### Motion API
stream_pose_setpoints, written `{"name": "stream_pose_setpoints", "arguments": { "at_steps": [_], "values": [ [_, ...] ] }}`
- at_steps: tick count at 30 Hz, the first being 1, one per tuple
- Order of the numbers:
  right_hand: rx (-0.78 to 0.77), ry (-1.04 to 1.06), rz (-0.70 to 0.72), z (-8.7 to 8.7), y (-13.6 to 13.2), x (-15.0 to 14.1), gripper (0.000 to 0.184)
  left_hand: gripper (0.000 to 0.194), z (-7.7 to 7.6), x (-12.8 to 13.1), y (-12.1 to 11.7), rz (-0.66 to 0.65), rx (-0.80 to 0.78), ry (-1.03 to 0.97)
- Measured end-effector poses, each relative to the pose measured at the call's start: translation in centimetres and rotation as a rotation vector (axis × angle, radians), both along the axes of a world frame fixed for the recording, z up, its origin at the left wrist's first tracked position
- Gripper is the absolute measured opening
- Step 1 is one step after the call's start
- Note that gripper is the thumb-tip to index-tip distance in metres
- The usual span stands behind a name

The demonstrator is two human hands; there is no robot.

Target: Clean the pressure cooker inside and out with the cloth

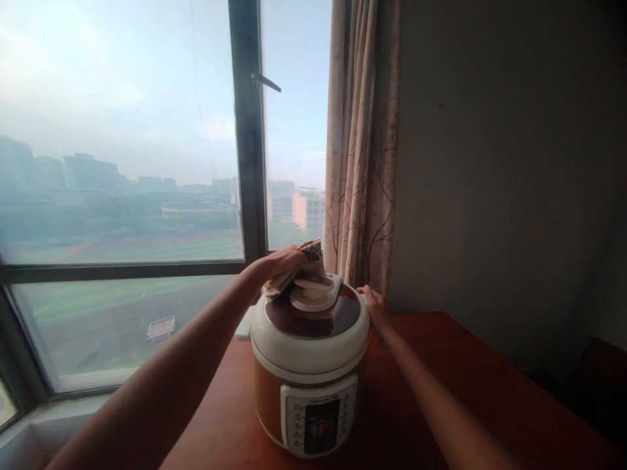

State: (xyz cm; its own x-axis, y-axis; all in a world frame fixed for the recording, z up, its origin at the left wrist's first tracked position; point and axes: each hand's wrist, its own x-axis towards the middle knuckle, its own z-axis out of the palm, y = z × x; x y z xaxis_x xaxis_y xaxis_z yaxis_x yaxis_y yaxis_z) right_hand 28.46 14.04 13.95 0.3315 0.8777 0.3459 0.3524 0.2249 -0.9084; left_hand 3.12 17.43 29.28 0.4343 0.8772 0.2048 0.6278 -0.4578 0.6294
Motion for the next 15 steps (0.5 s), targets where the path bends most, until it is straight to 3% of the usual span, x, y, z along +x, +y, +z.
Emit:
{"name": "stream_pose_setpoints", "arguments": {
  "at_steps": [3, 6, 11, 15],
  "values": [
    [-0.006, -0.004, -0.002, 0.0, -0.1, 0.0, 0.064, 0.024, 1.0, 1.8, -0.9, 0.011, 0.008, 0.107],
    [-0.011, -0.004, -0.009, -0.1, -0.2, 0.0, 0.063, 0.021, 1.0, 1.8, -1.2, 0.021, 0.004, 0.111],
    [-0.019, 0.003, -0.018, -0.2, 0.1, 0.1, 0.065, 0.035, -0.3, -1.5, 0.0, 0.033, -0.162, -0.134],
    [-0.025, -0.004, -0.025, -0.2, 0.3, 0.1, 0.069, 0.037, -0.9, -3.8, 0.1, 0.003, -0.138, -0.097]
  ]
}}
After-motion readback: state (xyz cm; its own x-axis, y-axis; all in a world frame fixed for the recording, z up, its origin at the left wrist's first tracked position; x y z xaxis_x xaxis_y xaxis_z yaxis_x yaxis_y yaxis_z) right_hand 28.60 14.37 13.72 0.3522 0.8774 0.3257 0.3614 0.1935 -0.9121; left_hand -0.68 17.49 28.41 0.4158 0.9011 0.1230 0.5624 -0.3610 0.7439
